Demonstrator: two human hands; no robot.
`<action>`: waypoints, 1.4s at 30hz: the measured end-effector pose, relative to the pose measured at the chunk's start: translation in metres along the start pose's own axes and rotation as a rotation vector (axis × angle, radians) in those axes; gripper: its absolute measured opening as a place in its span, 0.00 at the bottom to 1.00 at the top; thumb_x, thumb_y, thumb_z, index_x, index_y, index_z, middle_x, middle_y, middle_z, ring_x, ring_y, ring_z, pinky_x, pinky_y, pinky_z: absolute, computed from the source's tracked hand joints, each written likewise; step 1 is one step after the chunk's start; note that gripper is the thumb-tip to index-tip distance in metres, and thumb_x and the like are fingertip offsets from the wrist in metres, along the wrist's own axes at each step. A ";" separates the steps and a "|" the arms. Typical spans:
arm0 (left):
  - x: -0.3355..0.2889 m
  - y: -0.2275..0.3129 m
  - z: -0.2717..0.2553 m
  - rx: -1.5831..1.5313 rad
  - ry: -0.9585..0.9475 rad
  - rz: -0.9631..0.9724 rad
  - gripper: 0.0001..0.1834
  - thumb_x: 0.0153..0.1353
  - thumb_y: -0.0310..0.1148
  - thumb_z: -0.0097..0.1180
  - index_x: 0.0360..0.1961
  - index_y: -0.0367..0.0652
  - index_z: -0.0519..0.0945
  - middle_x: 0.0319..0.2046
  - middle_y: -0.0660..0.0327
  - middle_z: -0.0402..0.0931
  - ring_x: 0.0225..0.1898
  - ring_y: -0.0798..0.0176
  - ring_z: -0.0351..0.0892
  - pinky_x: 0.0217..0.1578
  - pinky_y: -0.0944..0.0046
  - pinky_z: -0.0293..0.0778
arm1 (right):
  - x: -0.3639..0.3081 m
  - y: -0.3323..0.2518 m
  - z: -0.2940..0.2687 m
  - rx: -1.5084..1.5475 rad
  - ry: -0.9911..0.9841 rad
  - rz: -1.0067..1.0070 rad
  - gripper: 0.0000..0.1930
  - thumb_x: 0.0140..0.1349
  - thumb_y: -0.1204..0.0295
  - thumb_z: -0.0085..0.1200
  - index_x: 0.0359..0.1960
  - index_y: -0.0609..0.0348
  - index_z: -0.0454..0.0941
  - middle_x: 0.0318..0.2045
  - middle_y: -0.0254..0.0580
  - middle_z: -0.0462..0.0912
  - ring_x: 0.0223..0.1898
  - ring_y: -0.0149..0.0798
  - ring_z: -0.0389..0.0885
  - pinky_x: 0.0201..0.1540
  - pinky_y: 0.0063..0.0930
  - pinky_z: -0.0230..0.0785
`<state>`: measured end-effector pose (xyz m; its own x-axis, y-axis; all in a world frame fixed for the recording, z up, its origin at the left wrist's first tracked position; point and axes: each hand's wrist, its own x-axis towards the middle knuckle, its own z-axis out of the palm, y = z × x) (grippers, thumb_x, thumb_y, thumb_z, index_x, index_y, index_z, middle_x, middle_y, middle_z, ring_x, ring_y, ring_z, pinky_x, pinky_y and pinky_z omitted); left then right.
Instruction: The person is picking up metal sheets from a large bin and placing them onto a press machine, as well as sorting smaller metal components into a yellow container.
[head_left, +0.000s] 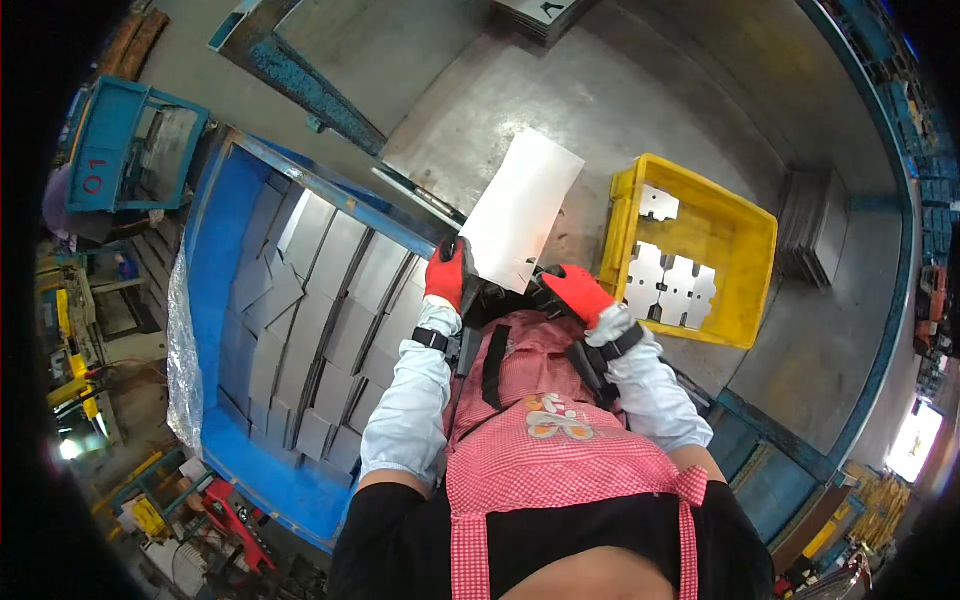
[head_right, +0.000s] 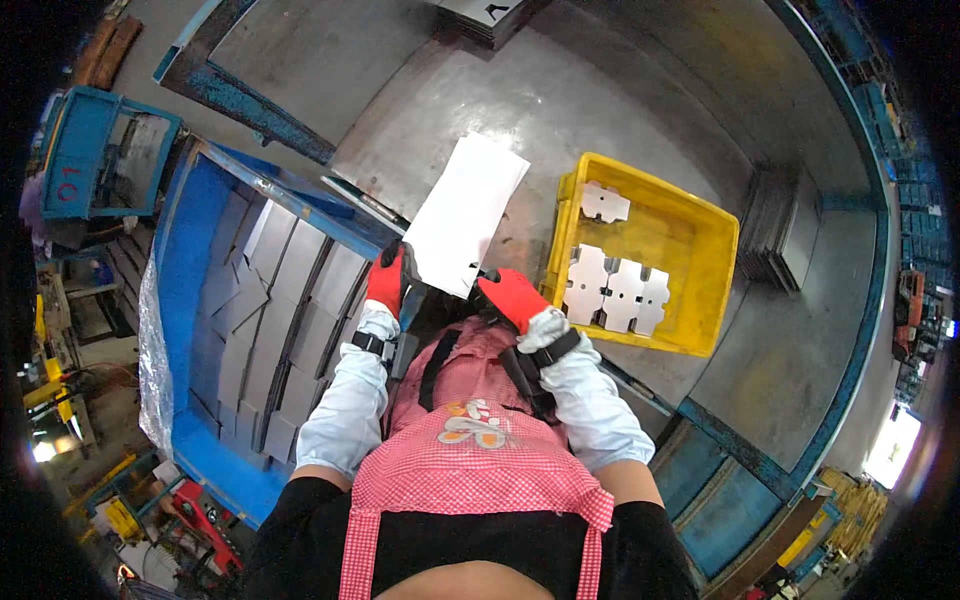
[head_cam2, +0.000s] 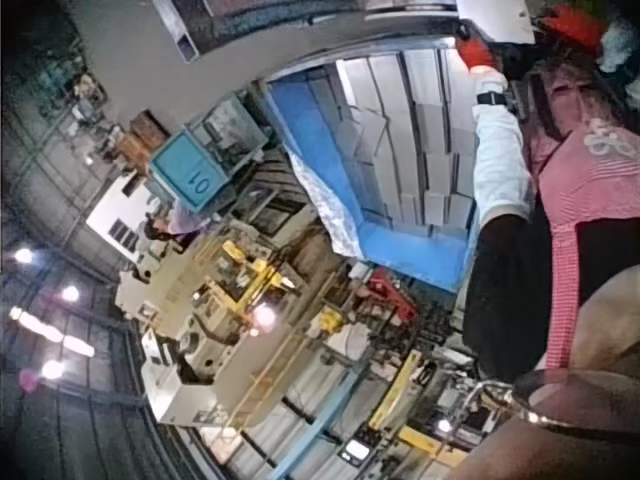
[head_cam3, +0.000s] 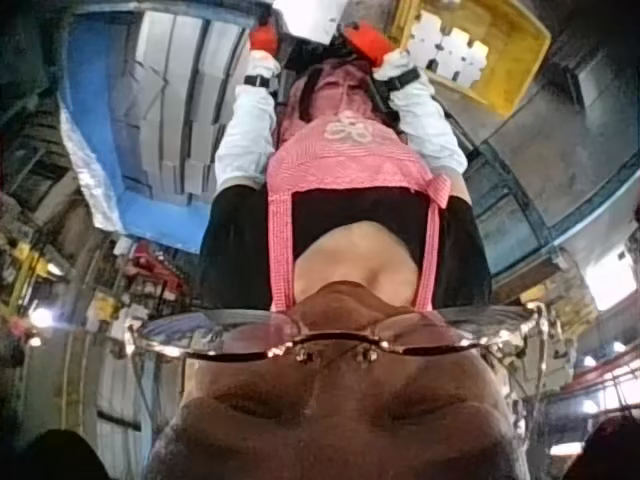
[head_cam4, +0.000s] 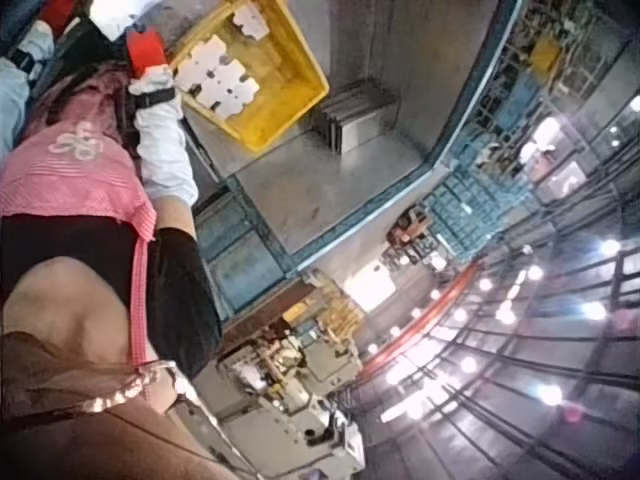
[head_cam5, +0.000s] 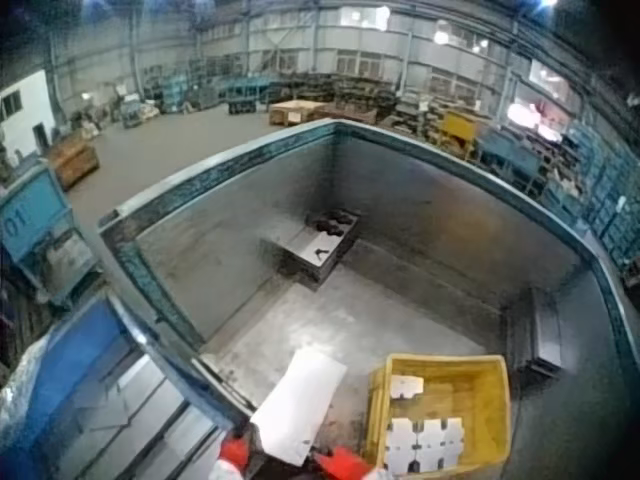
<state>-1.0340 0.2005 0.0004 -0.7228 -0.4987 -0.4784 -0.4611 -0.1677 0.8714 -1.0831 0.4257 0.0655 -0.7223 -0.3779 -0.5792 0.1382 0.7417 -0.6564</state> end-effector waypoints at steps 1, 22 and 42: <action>0.002 0.002 -0.005 0.026 -0.031 0.019 0.20 0.58 0.38 0.50 0.47 0.35 0.71 0.43 0.53 0.74 0.45 0.57 0.72 0.47 0.64 0.64 | 0.008 -0.006 0.012 -0.042 0.039 0.072 0.24 0.52 0.55 0.47 0.39 0.66 0.72 0.41 0.59 0.74 0.46 0.55 0.70 0.49 0.40 0.62; 0.039 -0.004 -0.005 0.418 -0.325 -0.190 0.27 0.50 0.48 0.59 0.42 0.36 0.70 0.23 0.64 0.70 0.23 0.70 0.68 0.24 0.70 0.67 | 0.024 0.012 0.055 0.665 -0.097 0.008 0.18 0.56 0.69 0.46 0.47 0.63 0.70 0.42 0.44 0.77 0.43 0.35 0.73 0.47 0.27 0.63; 0.027 -0.004 -0.022 0.038 -0.596 0.140 0.20 0.47 0.39 0.61 0.35 0.36 0.72 0.25 0.54 0.73 0.23 0.58 0.75 0.24 0.64 0.73 | -0.004 -0.019 0.033 -0.131 0.437 -0.024 0.31 0.49 0.61 0.53 0.55 0.59 0.60 0.49 0.54 0.69 0.51 0.53 0.66 0.52 0.39 0.60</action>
<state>-1.0404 0.1691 -0.0139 -0.9362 0.0499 -0.3479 -0.3513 -0.0991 0.9310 -1.0607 0.3953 0.0641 -0.9463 -0.1478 -0.2874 0.0508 0.8101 -0.5841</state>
